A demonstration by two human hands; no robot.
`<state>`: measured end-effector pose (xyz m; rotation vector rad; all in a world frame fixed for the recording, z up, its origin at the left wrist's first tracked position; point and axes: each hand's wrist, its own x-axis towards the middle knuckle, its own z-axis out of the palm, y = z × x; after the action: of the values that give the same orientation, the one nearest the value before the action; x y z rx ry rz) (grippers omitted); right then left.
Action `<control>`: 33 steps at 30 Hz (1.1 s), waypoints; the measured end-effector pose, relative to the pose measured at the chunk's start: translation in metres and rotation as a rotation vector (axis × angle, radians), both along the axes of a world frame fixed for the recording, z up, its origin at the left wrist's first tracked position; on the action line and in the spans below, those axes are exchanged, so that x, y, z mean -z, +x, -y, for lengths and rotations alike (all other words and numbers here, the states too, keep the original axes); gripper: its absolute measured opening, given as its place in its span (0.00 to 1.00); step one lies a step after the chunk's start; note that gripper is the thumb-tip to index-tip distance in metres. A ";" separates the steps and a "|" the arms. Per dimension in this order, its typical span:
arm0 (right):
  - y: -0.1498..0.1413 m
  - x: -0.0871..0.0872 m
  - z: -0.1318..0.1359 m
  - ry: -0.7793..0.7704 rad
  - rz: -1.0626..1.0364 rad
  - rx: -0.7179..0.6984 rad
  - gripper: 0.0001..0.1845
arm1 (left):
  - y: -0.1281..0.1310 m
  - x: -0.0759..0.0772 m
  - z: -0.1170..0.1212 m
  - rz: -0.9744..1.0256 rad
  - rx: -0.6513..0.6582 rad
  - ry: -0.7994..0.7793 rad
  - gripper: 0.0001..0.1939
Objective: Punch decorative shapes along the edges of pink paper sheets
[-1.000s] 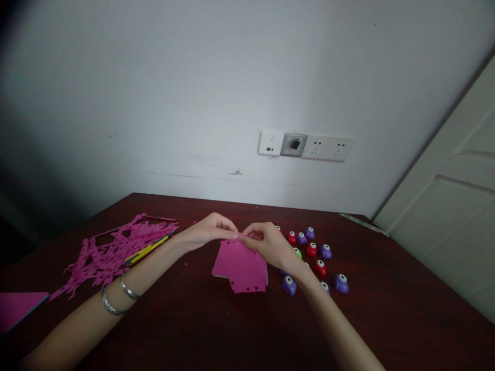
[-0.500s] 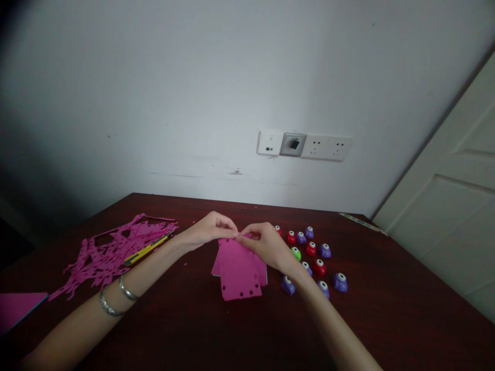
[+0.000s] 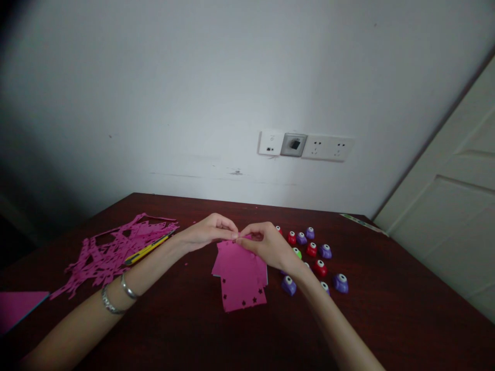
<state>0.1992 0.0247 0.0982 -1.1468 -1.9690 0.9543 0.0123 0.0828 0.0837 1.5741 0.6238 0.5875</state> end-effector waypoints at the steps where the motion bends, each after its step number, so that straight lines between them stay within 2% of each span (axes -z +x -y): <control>1: 0.000 0.000 0.000 -0.001 0.002 -0.002 0.12 | 0.000 0.000 0.000 -0.001 0.005 -0.031 0.06; 9: 0.000 0.002 0.000 0.012 0.006 0.004 0.12 | 0.000 0.004 -0.001 -0.021 0.022 -0.127 0.08; 16: 0.006 0.018 -0.016 0.020 -0.170 0.124 0.11 | -0.010 -0.005 -0.008 0.014 -0.062 -0.021 0.12; 22: 0.008 0.026 -0.026 0.057 -0.266 0.250 0.11 | -0.012 0.006 -0.017 -0.068 -0.098 0.066 0.13; 25: 0.008 0.023 -0.025 -0.011 -0.296 0.247 0.15 | -0.010 0.008 -0.019 -0.051 -0.153 0.100 0.12; 28: 0.011 0.020 -0.026 -0.079 -0.288 0.232 0.18 | -0.013 0.004 -0.021 -0.047 -0.213 0.096 0.11; 33: 0.016 0.022 -0.029 -0.065 -0.198 0.234 0.11 | -0.018 -0.001 -0.025 -0.041 -0.263 0.080 0.11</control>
<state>0.2150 0.0535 0.0762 -1.2374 -1.6185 0.9722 -0.0061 0.1080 0.0845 1.5936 0.8552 0.7862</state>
